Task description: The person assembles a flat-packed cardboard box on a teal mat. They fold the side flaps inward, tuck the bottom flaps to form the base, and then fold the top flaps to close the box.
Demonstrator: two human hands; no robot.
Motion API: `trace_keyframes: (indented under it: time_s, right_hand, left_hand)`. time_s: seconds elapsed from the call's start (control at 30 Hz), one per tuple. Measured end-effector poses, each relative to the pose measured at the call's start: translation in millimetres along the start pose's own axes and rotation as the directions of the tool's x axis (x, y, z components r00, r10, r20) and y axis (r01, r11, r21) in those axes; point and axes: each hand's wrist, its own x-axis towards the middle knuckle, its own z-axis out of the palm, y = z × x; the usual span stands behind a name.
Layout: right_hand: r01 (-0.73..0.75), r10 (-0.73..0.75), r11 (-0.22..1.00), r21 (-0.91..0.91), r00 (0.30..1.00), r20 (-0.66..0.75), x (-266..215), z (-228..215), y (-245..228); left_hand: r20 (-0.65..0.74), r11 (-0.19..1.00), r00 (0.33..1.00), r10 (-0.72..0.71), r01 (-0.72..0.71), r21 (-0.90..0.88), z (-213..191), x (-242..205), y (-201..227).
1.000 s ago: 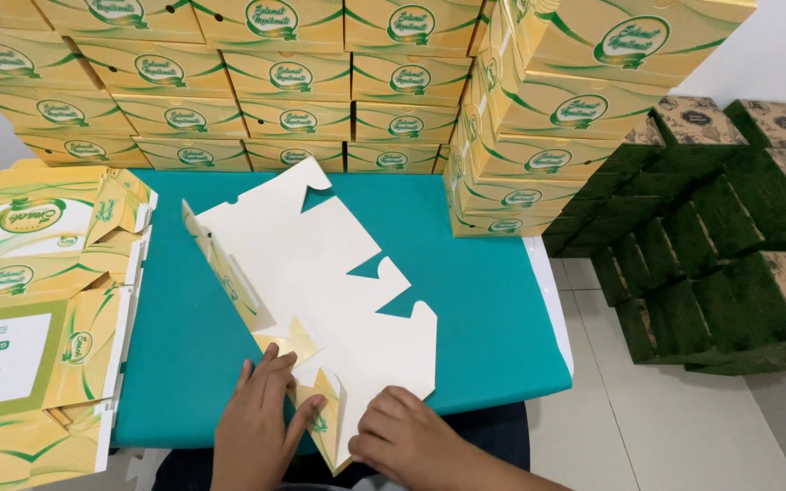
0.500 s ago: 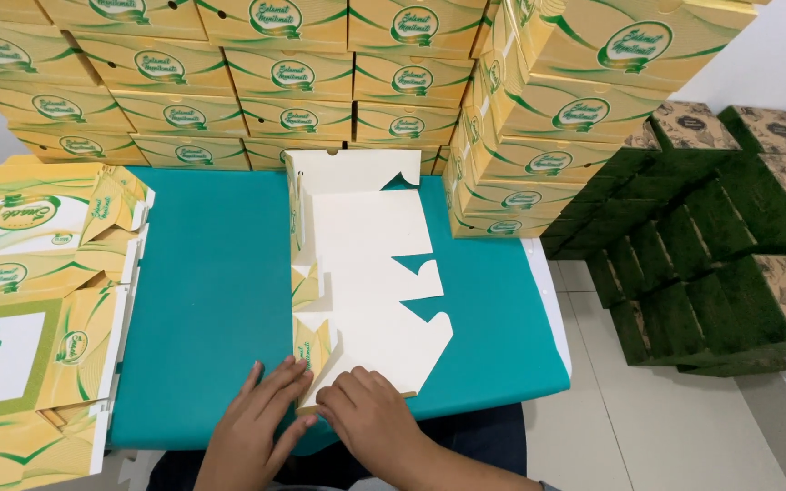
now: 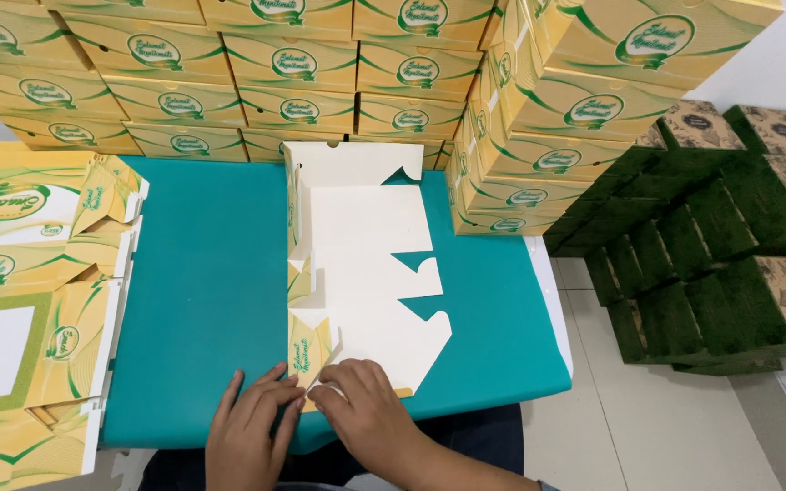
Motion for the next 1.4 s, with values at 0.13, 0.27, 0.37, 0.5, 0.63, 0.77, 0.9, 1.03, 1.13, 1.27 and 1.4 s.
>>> trace_keyframes:
  time_s: [0.13, 0.27, 0.37, 0.5, 0.63, 0.77, 0.9, 1.03, 1.13, 1.27, 1.4]
  right_hand:
    - [0.11, -0.101, 0.969, -0.222, 0.994, 0.051, -12, 6, -9]
    - [0.174, -0.068, 0.814, -0.554, 0.976, 0.207, -23, 11, -7]
    - [0.163, -0.076, 0.872, -0.461, 0.976, 0.202, -19, 10, -10]
    - [0.167, -0.039, 0.839, -0.518, 0.967, 0.25, -22, 3, -7]
    - [0.147, -0.037, 0.868, -0.474, 0.971, 0.234, -29, -9, -2]
    - [0.099, 0.008, 0.863, -0.496, 0.978, 0.208, -44, -24, 10]
    - [0.067, 0.064, 0.83, -0.554, 0.975, 0.214, -64, -38, 24]
    - [0.059, 0.105, 0.708, -0.703, 0.976, 0.189, -76, -44, 28]
    - [0.054, 0.11, 0.655, -0.754, 0.98, 0.166, -76, -46, 27]
    - [0.043, 0.119, 0.668, -0.743, 0.979, 0.164, -75, -47, 25]
    - [0.045, 0.107, 0.647, -0.761, 0.983, 0.148, -73, -43, 21]
  left_hand:
    - [0.038, 0.997, 0.997, -0.073, 0.072, 0.025, 6, -5, -5]
    - [0.081, 0.996, 0.992, -0.092, 0.091, 0.02, 2, -2, -2]
    - [0.107, 0.993, 0.988, -0.115, 0.111, 0.039, 1, 0, -1]
    - [0.141, 0.993, 0.983, -0.119, 0.115, 0.035, -1, 2, -1]
    - [0.163, 0.992, 0.978, -0.129, 0.128, 0.016, -3, 2, -1]
    - [0.145, 0.992, 0.982, -0.124, 0.122, 0.021, 0, -2, -5]
    - [0.135, 0.992, 0.983, -0.126, 0.127, 0.005, 2, -3, -6]
    - [0.127, 0.991, 0.983, -0.13, 0.131, -0.002, 2, -4, -5]
    - [0.107, 0.992, 0.986, -0.127, 0.127, 0.008, 3, -4, -3]
    - [-0.075, 0.989, 0.997, 0.033, -0.022, 0.147, 3, -6, 12]
    - [-0.16, 0.951, 0.953, 0.258, -0.222, 0.214, 37, -18, 34]
